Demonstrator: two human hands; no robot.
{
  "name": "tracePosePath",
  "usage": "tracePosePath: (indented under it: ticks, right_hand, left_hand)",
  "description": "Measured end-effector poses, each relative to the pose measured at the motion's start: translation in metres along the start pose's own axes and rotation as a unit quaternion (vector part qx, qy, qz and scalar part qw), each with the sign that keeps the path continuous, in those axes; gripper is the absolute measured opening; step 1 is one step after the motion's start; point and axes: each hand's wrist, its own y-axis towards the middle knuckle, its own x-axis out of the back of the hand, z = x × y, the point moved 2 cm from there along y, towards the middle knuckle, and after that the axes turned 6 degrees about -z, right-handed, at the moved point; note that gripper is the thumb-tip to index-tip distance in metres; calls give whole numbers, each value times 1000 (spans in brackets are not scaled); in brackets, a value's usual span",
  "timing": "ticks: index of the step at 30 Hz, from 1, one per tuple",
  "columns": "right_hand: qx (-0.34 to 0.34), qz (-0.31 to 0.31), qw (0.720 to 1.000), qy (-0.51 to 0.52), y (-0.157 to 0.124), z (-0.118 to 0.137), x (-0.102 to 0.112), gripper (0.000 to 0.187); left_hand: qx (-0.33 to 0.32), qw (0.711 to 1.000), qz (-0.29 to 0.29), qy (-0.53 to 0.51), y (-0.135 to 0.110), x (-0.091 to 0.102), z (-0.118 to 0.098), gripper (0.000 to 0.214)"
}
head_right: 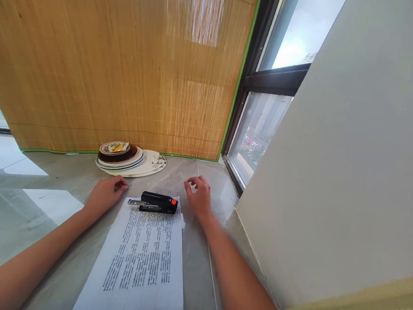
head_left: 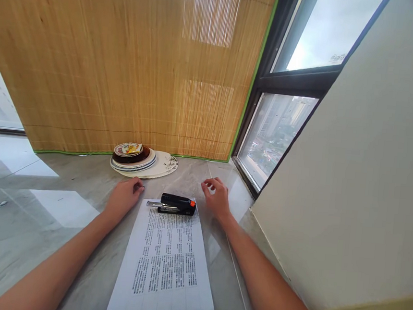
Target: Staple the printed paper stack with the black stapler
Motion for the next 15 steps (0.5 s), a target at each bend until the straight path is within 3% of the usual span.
tracePosePath:
  ticks: [3, 5, 7, 9, 12, 15]
  right_hand:
    - [104, 76, 984, 122, -11, 30, -3, 20]
    - [158, 139, 968, 138, -22, 45, -8, 31]
    - [184, 190, 957, 118, -31, 52, -15, 48]
    - [183, 219, 954, 96, -36, 53, -21, 50]
    - [164, 212, 959, 95, -37, 48, -26, 40]
    - [139, 162, 971, 104, -33, 41, -25, 39]
  left_hand:
    - [35, 993, -21, -107, -2, 3, -10, 13]
    - [77, 973, -26, -214, -5, 4, -19, 17]
    - [130, 926, -12, -353, -7, 3, -27, 22]
    - [176, 857, 15, -484, -9, 0, -34, 27]
    - [218, 778, 34, -588, -10, -2, -39, 28]
    - [222, 754, 28, -618, -10, -2, -39, 28]
